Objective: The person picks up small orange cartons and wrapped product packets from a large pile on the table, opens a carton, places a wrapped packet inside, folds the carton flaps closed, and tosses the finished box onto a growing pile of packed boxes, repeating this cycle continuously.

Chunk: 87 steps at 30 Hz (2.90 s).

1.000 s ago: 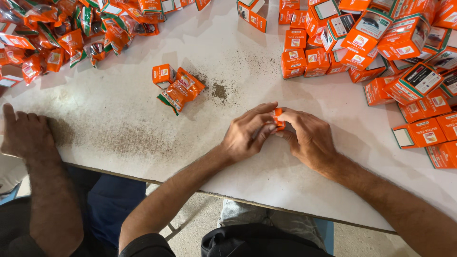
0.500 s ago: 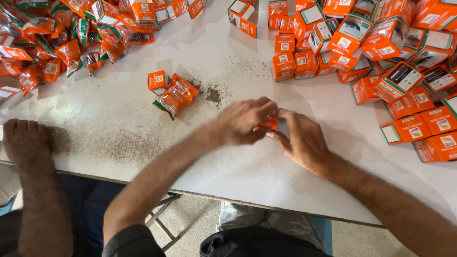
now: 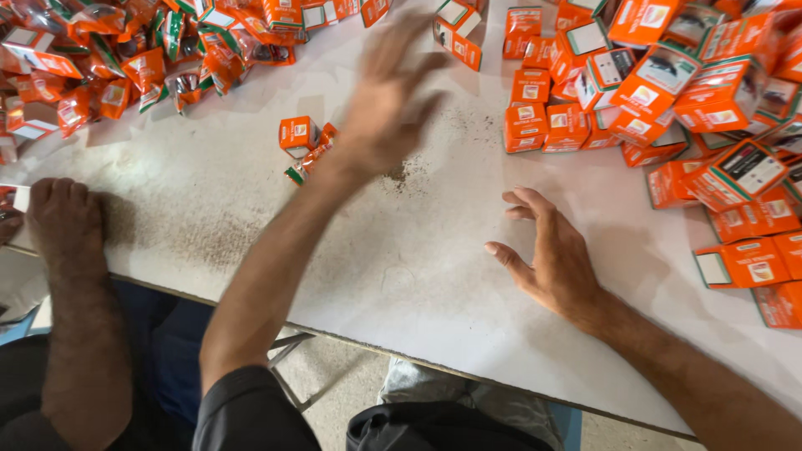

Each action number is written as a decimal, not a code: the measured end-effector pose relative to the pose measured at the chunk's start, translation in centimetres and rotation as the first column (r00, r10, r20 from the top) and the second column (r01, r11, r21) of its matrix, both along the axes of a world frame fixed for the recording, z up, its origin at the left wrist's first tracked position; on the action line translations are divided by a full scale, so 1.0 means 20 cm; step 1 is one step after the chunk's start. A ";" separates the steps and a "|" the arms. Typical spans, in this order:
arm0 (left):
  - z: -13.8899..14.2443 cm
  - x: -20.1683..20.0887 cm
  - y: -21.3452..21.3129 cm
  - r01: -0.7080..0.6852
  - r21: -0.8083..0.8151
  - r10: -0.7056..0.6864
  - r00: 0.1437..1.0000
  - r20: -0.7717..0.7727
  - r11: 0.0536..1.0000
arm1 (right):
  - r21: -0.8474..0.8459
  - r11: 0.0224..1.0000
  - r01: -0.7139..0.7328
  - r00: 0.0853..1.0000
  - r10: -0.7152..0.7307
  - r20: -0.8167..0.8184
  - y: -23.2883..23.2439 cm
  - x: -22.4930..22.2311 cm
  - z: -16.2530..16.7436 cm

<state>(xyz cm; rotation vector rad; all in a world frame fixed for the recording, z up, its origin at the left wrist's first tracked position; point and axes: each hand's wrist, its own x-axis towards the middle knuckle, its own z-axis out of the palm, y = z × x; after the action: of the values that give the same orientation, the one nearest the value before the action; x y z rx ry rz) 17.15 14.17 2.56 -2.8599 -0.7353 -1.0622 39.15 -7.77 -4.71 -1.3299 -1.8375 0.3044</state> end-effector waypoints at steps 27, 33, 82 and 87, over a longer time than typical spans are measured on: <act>-0.36 0.33 0.29 -0.224 -0.183 0.250 0.959 0.136 0.957 | 0.368 0.913 0.177 0.557 -0.401 0.728 0.11 0.16 0.04; -0.45 0.61 0.46 -0.505 -0.419 0.547 0.837 -0.023 0.754 | 0.385 0.876 0.292 0.454 -0.481 0.750 0.11 0.27 0.02; -0.30 0.05 -0.78 0.100 -0.072 -0.099 0.995 0.014 0.992 | -0.106 0.994 -0.035 0.999 0.033 -0.019 0.02 -0.03 0.03; -0.30 0.08 -0.82 -0.075 -0.176 0.086 0.995 0.055 0.982 | -0.108 0.993 -0.044 0.998 0.039 -0.050 0.01 -0.05 0.05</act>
<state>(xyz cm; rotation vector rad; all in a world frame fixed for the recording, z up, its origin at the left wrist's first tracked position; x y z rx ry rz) 18.81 -2.31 -3.53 -2.9199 -0.9862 -1.1346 38.24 -7.57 -3.67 -1.3478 -1.8323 0.4604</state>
